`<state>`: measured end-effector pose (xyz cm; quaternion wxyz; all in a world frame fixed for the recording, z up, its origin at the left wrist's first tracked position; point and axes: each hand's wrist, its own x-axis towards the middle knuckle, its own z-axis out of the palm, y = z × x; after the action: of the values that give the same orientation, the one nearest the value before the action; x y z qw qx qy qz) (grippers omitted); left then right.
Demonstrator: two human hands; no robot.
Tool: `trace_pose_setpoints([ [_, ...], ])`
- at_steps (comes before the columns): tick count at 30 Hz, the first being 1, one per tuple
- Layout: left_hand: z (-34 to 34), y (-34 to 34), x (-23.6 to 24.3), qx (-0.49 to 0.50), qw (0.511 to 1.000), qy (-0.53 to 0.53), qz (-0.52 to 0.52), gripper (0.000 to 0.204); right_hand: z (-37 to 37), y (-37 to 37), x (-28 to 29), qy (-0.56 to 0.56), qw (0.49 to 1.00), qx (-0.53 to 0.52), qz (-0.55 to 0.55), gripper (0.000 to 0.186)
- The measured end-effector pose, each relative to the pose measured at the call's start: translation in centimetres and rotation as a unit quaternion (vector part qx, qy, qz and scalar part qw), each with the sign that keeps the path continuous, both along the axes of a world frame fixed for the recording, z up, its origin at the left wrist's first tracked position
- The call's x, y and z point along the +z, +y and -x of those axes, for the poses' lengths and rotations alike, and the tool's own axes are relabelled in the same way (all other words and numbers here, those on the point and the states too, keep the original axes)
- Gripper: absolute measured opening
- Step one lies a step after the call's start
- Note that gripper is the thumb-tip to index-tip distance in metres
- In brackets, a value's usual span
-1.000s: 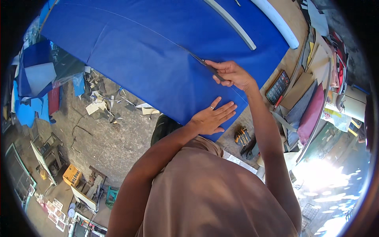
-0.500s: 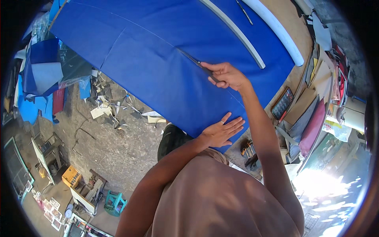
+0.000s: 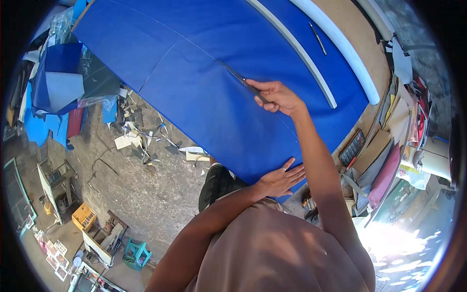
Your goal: Measuring and cutting blue fabric for furniture reupholstery at a workbench.
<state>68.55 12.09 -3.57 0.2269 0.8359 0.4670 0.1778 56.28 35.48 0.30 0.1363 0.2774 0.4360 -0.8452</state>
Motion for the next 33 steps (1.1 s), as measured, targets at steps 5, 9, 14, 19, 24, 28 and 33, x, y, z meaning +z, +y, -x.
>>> trace_pose_setpoints([
  [5,-0.4,-0.1,-0.8,0.0,0.998,-0.062,0.015,0.077,3.2,-0.4,0.2,0.011,1.0,-0.01,-0.012,0.055],
  [9,0.0,-0.5,-0.8,-0.004,0.993,-0.112,0.032,0.073,4.8,-0.7,0.9,-0.012,0.999,0.003,-0.034,0.058],
  [14,1.7,-0.4,1.3,0.052,0.956,-0.284,0.062,0.049,7.5,-1.1,1.2,0.002,1.0,-0.02,-0.024,0.059],
  [19,11.9,-0.4,4.2,0.325,0.916,-0.197,-0.129,0.009,8.3,-0.5,0.8,0.002,1.0,-0.023,-0.005,0.06],
  [24,33.3,0.0,3.1,0.585,0.797,0.073,-0.129,0.052,8.6,-0.5,0.5,-0.008,1.0,-0.014,0.025,0.062],
  [28,42.7,-1.0,1.7,0.575,0.78,0.24,0.054,0.08,10.5,-0.7,0.6,-0.024,0.999,-0.021,-0.009,0.059],
  [33,43.5,-1.9,0.4,0.564,0.803,0.19,0.028,0.084,13.5,-0.9,0.8,-0.006,0.999,-0.034,-0.004,0.059],
])
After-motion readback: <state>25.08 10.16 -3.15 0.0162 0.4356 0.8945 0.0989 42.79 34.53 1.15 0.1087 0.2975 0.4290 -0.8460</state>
